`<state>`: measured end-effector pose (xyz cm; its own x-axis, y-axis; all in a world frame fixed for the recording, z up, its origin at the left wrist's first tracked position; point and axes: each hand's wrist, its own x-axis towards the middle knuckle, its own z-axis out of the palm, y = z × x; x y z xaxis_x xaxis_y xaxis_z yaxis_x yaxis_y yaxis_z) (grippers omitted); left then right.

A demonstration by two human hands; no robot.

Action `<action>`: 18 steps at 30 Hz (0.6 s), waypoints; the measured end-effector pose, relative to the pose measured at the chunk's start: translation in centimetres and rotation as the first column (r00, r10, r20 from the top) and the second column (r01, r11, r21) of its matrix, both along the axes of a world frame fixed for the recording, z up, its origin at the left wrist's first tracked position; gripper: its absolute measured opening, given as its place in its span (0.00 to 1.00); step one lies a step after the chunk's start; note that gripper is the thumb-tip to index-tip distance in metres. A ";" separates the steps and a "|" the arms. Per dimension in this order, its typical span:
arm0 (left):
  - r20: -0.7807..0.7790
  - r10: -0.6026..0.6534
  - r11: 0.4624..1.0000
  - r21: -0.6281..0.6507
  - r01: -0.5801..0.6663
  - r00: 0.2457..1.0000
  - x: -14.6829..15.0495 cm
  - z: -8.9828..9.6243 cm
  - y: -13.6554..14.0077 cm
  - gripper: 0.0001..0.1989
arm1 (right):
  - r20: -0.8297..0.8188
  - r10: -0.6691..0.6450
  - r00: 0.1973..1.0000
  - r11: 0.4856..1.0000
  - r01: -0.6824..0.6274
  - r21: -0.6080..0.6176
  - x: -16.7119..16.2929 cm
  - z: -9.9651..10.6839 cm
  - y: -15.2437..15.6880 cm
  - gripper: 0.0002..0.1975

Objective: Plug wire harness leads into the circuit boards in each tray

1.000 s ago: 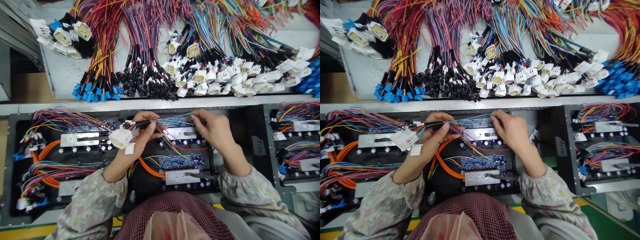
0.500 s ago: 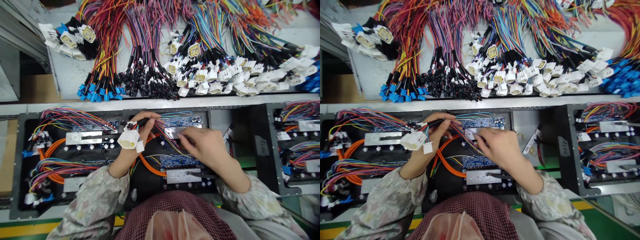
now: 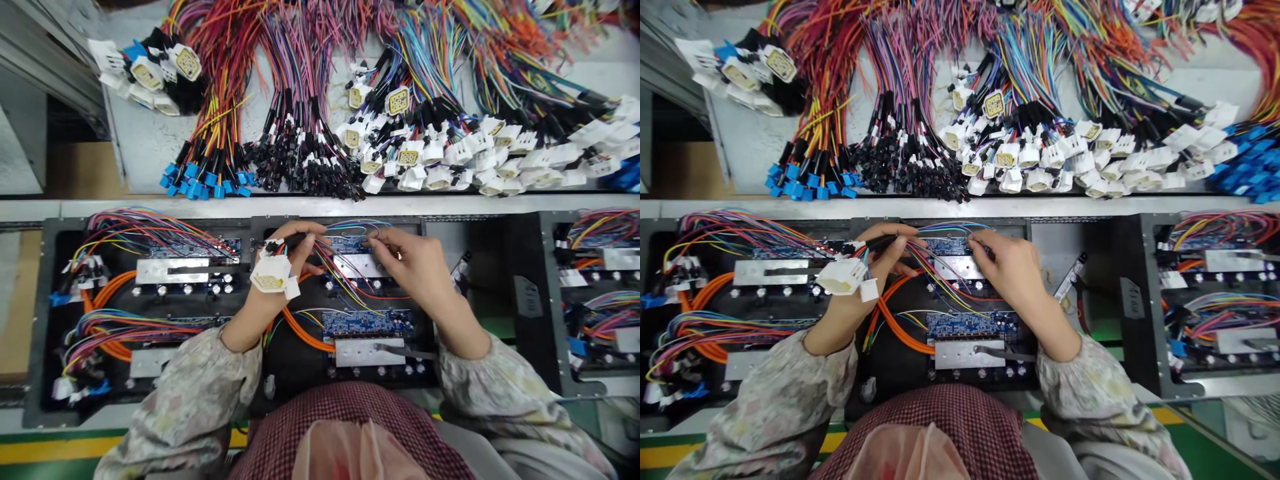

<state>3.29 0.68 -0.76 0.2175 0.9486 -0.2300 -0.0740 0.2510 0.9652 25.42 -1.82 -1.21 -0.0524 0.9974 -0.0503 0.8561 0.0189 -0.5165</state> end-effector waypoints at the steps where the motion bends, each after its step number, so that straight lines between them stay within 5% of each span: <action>1: -0.004 0.004 1.000 0.001 -0.004 1.000 0.0 0.0 0.0 0.12 | -0.006 -0.002 1.000 1.000 0.002 0.000 0.1 0.0 0.1 0.14; 8: 0.022 0.000 1.000 0.028 0.000 1.000 0.0 -0.7 -0.1 0.12 | 0.037 0.042 0.998 0.999 -0.043 0.023 0.3 0.0 0.2 0.14; 12: -0.006 0.026 0.999 0.042 -0.026 1.000 0.0 -0.3 -0.1 0.11 | 0.132 -0.024 0.991 0.984 -0.001 0.180 -0.3 2.0 -0.9 0.14; 18: -0.027 0.057 0.998 0.020 -0.056 0.998 0.1 1.0 -0.2 0.06 | 0.046 0.185 0.982 0.974 -0.189 0.122 -2.2 3.2 -1.3 0.14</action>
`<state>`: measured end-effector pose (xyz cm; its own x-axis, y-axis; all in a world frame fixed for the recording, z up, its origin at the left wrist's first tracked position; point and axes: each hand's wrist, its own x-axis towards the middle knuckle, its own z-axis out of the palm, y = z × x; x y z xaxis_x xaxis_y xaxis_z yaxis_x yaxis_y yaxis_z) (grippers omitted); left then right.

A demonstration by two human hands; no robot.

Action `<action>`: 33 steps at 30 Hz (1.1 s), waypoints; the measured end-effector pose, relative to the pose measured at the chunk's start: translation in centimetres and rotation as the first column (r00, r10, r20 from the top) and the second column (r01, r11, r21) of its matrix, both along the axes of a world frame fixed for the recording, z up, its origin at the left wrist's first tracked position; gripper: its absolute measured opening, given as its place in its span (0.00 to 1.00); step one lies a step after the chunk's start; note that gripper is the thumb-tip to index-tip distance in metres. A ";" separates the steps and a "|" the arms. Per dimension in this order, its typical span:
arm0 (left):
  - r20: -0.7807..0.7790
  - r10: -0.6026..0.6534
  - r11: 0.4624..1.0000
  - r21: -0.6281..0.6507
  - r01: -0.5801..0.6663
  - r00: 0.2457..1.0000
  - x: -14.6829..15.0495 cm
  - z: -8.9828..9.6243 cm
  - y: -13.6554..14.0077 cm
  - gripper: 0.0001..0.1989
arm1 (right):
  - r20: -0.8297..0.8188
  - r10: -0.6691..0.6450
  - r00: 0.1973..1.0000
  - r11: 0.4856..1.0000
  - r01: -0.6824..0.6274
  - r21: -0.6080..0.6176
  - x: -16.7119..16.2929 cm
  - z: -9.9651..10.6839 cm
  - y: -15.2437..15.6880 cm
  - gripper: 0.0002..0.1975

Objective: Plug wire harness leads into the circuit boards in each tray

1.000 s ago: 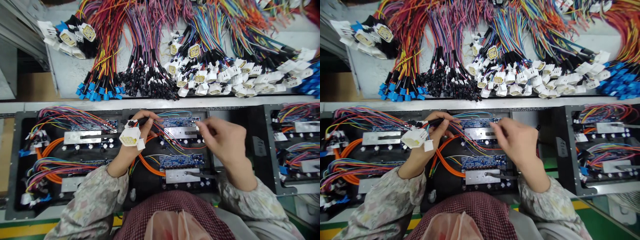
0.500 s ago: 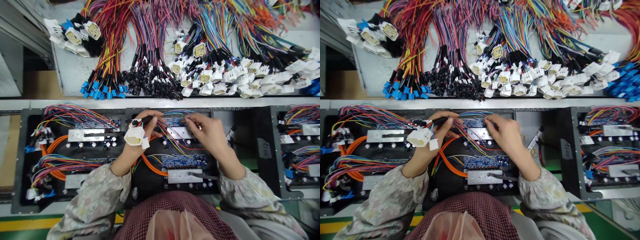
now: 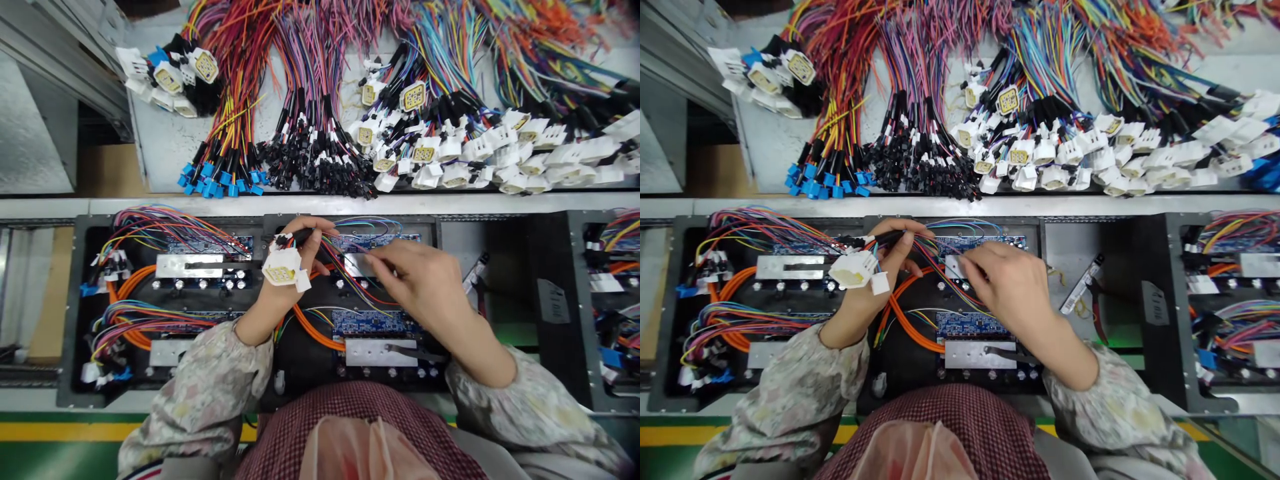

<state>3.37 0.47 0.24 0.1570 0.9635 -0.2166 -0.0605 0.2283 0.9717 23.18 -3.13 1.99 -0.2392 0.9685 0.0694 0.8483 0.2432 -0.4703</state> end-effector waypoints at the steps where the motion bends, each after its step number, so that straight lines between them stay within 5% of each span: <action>1: 0.001 0.000 1.000 -0.001 0.000 1.000 0.0 0.0 0.0 0.06 | -0.042 -0.011 0.999 1.000 0.011 -0.013 -0.2 -0.3 0.3 0.13; 9: -0.020 -0.057 0.998 -0.019 0.057 0.998 -0.3 -0.4 0.0 0.10 | -0.024 -0.018 1.000 0.997 0.017 -0.078 -1.1 -3.4 2.5 0.11; 24: -0.025 -0.042 0.999 -0.011 0.041 0.999 -0.3 -0.5 0.0 0.11 | -0.006 0.018 1.000 0.997 -0.018 -0.069 -1.2 -3.5 2.7 0.15; 33: -0.030 -0.017 1.000 -0.012 0.016 0.999 -0.3 -0.5 0.0 0.08 | 0.136 0.010 0.991 0.998 -0.018 0.061 -0.2 -0.2 0.9 0.15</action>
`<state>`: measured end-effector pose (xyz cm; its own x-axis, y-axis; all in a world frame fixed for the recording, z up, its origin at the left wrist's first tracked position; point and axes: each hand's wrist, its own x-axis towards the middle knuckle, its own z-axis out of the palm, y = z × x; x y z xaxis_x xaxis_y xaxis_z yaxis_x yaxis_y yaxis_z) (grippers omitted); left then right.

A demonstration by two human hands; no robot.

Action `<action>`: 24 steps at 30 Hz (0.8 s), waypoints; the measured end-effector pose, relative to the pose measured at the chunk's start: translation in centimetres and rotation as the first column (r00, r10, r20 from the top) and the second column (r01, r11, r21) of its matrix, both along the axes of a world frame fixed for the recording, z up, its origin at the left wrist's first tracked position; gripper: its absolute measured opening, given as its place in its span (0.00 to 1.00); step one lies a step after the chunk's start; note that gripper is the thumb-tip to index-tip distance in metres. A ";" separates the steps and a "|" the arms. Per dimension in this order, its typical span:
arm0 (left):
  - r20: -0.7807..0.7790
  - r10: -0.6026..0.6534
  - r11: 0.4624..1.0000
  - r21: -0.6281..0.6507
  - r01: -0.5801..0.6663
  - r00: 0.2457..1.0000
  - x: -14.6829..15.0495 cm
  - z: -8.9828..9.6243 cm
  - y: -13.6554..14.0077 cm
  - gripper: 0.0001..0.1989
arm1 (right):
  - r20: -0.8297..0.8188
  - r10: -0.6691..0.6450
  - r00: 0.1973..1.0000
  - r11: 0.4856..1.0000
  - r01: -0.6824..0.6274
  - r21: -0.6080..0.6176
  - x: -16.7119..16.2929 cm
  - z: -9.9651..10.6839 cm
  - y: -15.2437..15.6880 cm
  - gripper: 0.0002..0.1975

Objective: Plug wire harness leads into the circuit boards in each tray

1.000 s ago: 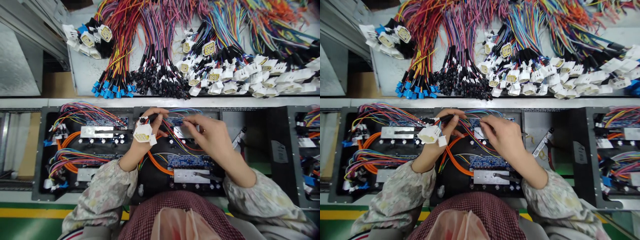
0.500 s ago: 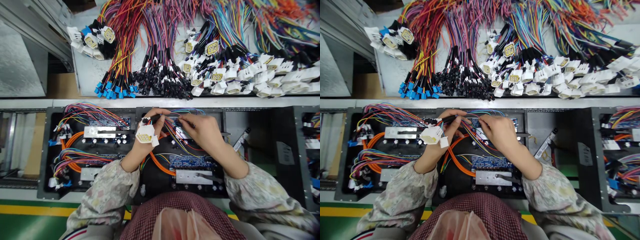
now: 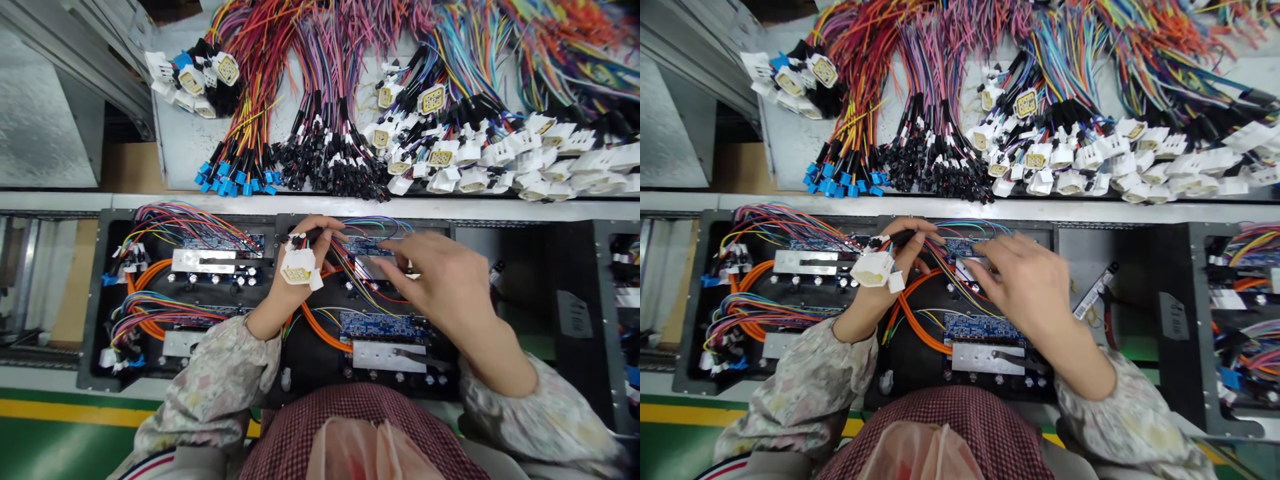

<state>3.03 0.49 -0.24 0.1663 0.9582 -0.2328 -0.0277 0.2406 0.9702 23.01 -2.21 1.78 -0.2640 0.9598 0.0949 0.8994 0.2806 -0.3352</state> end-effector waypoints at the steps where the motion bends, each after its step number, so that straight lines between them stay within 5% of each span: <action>1: 0.007 0.010 1.000 -0.007 -0.010 1.000 0.0 0.0 0.0 0.07 | -0.004 0.026 1.000 1.000 -0.026 -0.013 0.2 0.2 -0.3 0.15; 11: 0.034 -0.025 1.000 -0.005 0.025 0.999 0.1 0.4 -0.1 0.07 | -0.124 -0.012 0.992 0.990 -0.006 -0.143 -0.6 -3.0 1.2 0.14; 24: -0.020 -0.029 0.999 0.018 0.029 0.999 -0.2 0.4 0.0 0.07 | -0.028 -0.001 1.000 0.990 -0.003 -0.140 -0.9 -2.9 1.5 0.15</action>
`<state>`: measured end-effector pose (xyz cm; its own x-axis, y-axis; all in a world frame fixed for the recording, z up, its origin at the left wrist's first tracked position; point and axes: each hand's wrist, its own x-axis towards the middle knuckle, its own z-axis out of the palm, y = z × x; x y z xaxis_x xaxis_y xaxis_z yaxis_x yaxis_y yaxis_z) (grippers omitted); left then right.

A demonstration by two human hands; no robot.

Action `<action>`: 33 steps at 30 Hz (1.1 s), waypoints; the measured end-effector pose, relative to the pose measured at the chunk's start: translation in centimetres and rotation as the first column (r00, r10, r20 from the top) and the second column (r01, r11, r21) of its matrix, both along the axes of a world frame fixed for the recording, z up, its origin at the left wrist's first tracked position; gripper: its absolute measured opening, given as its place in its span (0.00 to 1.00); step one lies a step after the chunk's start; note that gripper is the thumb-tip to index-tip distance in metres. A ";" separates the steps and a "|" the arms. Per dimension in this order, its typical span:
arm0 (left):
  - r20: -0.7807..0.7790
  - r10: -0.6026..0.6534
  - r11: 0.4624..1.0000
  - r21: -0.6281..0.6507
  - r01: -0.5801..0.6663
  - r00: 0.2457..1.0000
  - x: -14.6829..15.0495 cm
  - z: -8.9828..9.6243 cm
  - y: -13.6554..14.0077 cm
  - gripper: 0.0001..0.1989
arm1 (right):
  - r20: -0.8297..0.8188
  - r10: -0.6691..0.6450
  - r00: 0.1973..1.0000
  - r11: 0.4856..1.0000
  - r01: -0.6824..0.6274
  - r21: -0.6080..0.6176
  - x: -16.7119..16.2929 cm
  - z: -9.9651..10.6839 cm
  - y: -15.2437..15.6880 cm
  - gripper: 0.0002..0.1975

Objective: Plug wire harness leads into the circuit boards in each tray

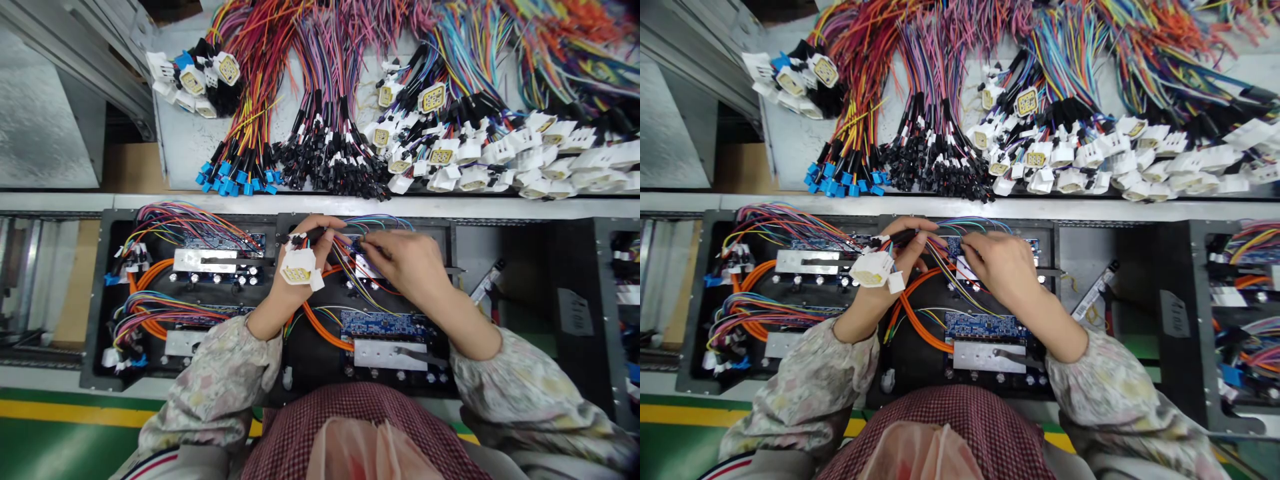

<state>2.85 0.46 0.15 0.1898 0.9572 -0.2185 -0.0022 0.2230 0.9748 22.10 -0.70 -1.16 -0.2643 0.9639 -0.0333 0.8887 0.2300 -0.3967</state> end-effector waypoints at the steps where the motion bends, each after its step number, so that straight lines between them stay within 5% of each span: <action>1: 0.000 0.004 1.000 0.000 -0.004 1.000 0.0 0.0 0.0 0.07 | 0.018 -0.014 1.000 1.000 0.014 0.022 0.0 0.4 -0.2 0.15; 7: 0.024 0.039 0.999 -0.022 -0.039 0.999 0.1 0.0 0.0 0.07 | 0.002 0.028 1.000 0.994 -0.028 0.103 -0.1 3.0 -1.4 0.14; 12: 0.044 0.043 0.998 -0.045 -0.041 0.998 0.0 -0.1 -0.1 0.08 | -0.122 -0.007 0.993 1.000 0.009 0.016 -0.7 1.4 -0.6 0.15; 26: 0.042 0.016 1.000 -0.010 -0.016 0.999 -0.1 -0.2 0.1 0.09 | -0.039 0.027 0.999 0.999 -0.028 -0.031 -1.5 -0.2 0.9 0.15; 33: -0.025 0.046 0.998 0.039 -0.045 0.999 -0.1 -0.5 0.2 0.09 | 0.040 -0.028 0.999 0.999 0.027 0.045 0.1 3.1 -1.4 0.15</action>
<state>2.74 0.69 -0.31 0.1408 0.9724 -0.1858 0.0137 0.1858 0.9825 22.21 -2.10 1.96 -0.2369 0.9715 -0.0006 0.9101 0.2217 -0.3501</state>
